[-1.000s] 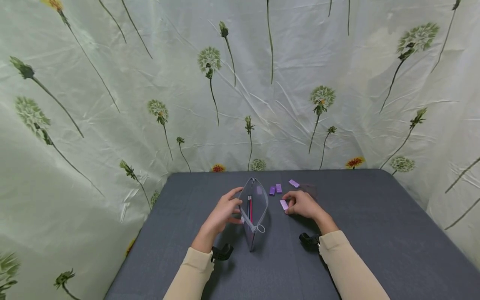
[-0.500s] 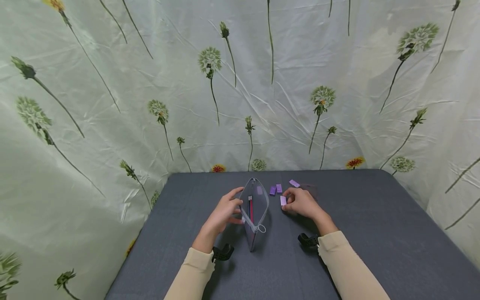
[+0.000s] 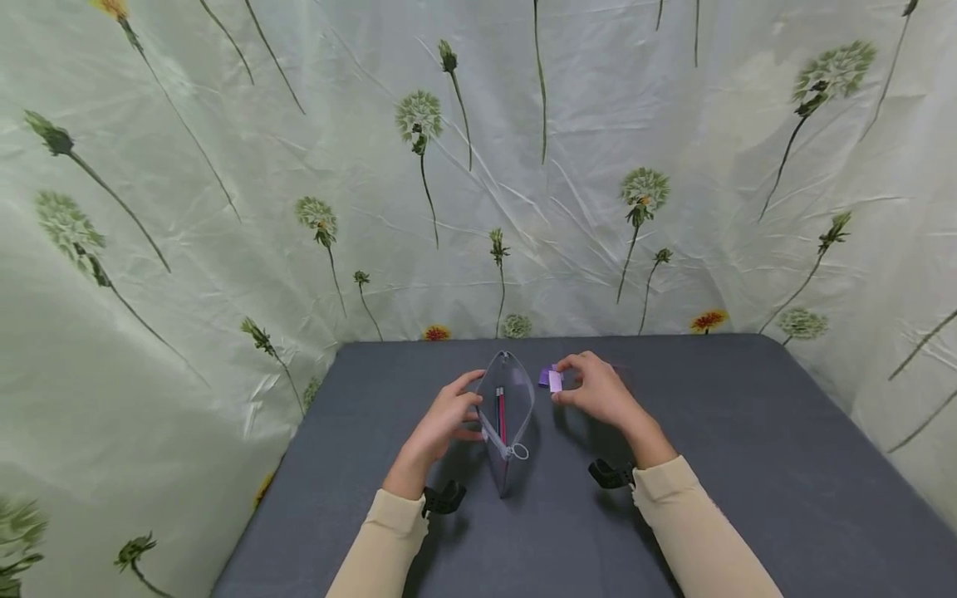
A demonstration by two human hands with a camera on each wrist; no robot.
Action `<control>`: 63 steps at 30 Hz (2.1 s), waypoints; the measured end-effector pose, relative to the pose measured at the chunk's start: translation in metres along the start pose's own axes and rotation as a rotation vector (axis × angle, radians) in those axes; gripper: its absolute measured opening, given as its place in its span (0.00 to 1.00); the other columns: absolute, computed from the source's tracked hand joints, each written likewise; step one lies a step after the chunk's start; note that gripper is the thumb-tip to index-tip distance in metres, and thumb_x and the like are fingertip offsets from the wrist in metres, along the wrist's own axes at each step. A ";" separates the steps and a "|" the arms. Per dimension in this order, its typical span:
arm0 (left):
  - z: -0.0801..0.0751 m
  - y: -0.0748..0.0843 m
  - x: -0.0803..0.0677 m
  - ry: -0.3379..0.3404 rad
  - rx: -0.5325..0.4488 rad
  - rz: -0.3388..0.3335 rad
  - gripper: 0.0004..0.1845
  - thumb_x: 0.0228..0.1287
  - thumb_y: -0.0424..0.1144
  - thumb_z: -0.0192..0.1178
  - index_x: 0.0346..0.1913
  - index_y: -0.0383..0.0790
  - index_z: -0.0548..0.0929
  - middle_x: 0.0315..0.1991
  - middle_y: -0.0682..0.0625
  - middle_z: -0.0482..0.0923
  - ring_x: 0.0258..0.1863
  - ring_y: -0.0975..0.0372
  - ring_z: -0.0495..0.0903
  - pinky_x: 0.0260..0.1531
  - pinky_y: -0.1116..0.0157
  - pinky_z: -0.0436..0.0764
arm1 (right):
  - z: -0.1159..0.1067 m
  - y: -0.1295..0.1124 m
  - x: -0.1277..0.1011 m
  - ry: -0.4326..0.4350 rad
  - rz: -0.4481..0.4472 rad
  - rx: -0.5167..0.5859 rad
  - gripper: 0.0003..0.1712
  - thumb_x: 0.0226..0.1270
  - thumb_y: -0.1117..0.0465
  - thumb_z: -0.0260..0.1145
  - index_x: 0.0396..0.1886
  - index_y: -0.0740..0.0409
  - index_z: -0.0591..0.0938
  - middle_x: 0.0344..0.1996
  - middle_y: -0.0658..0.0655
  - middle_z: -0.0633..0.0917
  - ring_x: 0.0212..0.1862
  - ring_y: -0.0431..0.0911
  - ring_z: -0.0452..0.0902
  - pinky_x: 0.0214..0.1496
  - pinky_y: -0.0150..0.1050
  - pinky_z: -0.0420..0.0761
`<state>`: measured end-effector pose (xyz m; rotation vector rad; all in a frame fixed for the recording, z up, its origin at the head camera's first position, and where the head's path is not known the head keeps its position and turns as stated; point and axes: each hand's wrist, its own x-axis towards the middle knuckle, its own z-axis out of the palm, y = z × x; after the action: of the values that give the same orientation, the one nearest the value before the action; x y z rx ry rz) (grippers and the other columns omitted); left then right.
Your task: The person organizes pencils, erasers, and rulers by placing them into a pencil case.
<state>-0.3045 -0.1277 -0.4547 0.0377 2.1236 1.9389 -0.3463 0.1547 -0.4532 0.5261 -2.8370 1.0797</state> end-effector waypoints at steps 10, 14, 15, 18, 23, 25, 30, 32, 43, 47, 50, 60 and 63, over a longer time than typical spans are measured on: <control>0.003 0.001 0.000 -0.002 -0.007 0.012 0.28 0.76 0.37 0.48 0.77 0.51 0.66 0.74 0.36 0.59 0.57 0.36 0.76 0.35 0.50 0.86 | -0.002 -0.035 0.006 0.024 -0.041 0.016 0.25 0.57 0.55 0.79 0.54 0.50 0.84 0.61 0.60 0.73 0.59 0.61 0.72 0.55 0.60 0.75; 0.004 0.002 0.000 -0.001 -0.002 0.005 0.28 0.75 0.37 0.48 0.76 0.51 0.66 0.72 0.37 0.62 0.57 0.36 0.77 0.35 0.50 0.86 | 0.004 -0.045 0.011 0.031 -0.046 0.020 0.25 0.57 0.54 0.80 0.54 0.49 0.84 0.64 0.61 0.70 0.62 0.62 0.69 0.57 0.63 0.72; 0.004 0.003 0.000 0.000 0.001 0.003 0.28 0.75 0.37 0.48 0.76 0.51 0.66 0.72 0.37 0.62 0.57 0.36 0.77 0.35 0.50 0.86 | 0.005 -0.047 0.012 0.030 -0.049 0.023 0.25 0.57 0.54 0.79 0.54 0.49 0.84 0.65 0.62 0.70 0.63 0.63 0.69 0.58 0.63 0.72; 0.005 0.002 0.001 0.000 0.004 -0.001 0.28 0.75 0.37 0.48 0.76 0.51 0.67 0.71 0.37 0.63 0.56 0.36 0.77 0.35 0.49 0.86 | 0.011 -0.050 0.017 0.029 -0.051 0.021 0.24 0.57 0.55 0.79 0.54 0.50 0.84 0.66 0.64 0.68 0.63 0.64 0.68 0.57 0.62 0.73; 0.004 0.002 0.002 -0.010 -0.003 -0.004 0.28 0.75 0.37 0.48 0.76 0.51 0.66 0.70 0.36 0.64 0.56 0.36 0.78 0.35 0.50 0.86 | 0.020 -0.055 0.021 0.029 -0.029 0.000 0.24 0.56 0.55 0.80 0.53 0.48 0.85 0.67 0.66 0.66 0.63 0.66 0.68 0.54 0.61 0.75; 0.004 0.001 0.002 -0.013 -0.004 -0.003 0.28 0.75 0.37 0.48 0.76 0.50 0.66 0.70 0.35 0.64 0.56 0.36 0.78 0.35 0.50 0.86 | 0.024 -0.056 0.023 0.028 -0.023 -0.004 0.24 0.55 0.55 0.81 0.52 0.48 0.85 0.68 0.67 0.66 0.64 0.67 0.67 0.54 0.62 0.75; 0.004 0.000 0.002 -0.012 0.006 -0.004 0.28 0.75 0.36 0.47 0.76 0.48 0.66 0.72 0.34 0.61 0.57 0.35 0.76 0.35 0.50 0.86 | 0.031 -0.059 0.026 0.039 -0.007 -0.021 0.24 0.54 0.55 0.81 0.52 0.48 0.86 0.68 0.68 0.66 0.65 0.67 0.66 0.55 0.62 0.75; 0.004 0.000 0.002 -0.009 0.011 -0.005 0.28 0.75 0.36 0.47 0.76 0.48 0.66 0.73 0.34 0.60 0.57 0.35 0.76 0.35 0.50 0.86 | 0.034 -0.060 0.027 0.049 0.005 -0.029 0.24 0.54 0.55 0.81 0.52 0.48 0.86 0.68 0.68 0.66 0.65 0.67 0.66 0.56 0.62 0.74; 0.001 0.003 0.001 -0.010 0.017 -0.002 0.28 0.76 0.36 0.47 0.77 0.48 0.64 0.75 0.35 0.55 0.56 0.36 0.76 0.35 0.49 0.86 | 0.041 -0.069 0.027 0.001 0.060 -0.082 0.30 0.55 0.49 0.80 0.59 0.44 0.85 0.71 0.66 0.64 0.68 0.67 0.63 0.55 0.66 0.74; 0.001 0.004 0.001 -0.020 0.012 -0.002 0.29 0.77 0.36 0.46 0.78 0.47 0.63 0.72 0.33 0.59 0.54 0.36 0.78 0.33 0.50 0.86 | 0.039 -0.066 0.025 -0.016 0.045 -0.097 0.30 0.57 0.48 0.79 0.61 0.44 0.84 0.69 0.65 0.68 0.66 0.66 0.66 0.54 0.65 0.74; 0.002 0.003 0.001 -0.021 0.010 -0.002 0.29 0.77 0.36 0.45 0.78 0.46 0.62 0.69 0.32 0.63 0.53 0.35 0.79 0.32 0.51 0.86 | 0.032 -0.065 0.024 -0.001 0.013 -0.065 0.26 0.61 0.51 0.77 0.59 0.46 0.85 0.65 0.63 0.73 0.64 0.63 0.69 0.55 0.63 0.74; 0.003 0.002 0.002 0.001 0.015 -0.007 0.28 0.76 0.35 0.47 0.77 0.48 0.65 0.75 0.35 0.56 0.55 0.35 0.77 0.33 0.50 0.86 | 0.004 -0.048 0.031 0.070 0.006 0.012 0.20 0.66 0.57 0.72 0.58 0.46 0.86 0.63 0.60 0.77 0.67 0.61 0.68 0.60 0.61 0.72; 0.001 0.001 0.001 0.005 0.020 -0.008 0.28 0.76 0.35 0.47 0.77 0.49 0.65 0.75 0.35 0.55 0.54 0.37 0.78 0.33 0.51 0.86 | 0.003 -0.039 0.036 0.063 0.031 0.019 0.21 0.67 0.57 0.71 0.59 0.47 0.85 0.65 0.63 0.75 0.67 0.62 0.68 0.58 0.60 0.72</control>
<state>-0.3055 -0.1262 -0.4539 0.0284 2.1437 1.9154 -0.3664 0.1153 -0.4243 0.4423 -2.7921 1.1086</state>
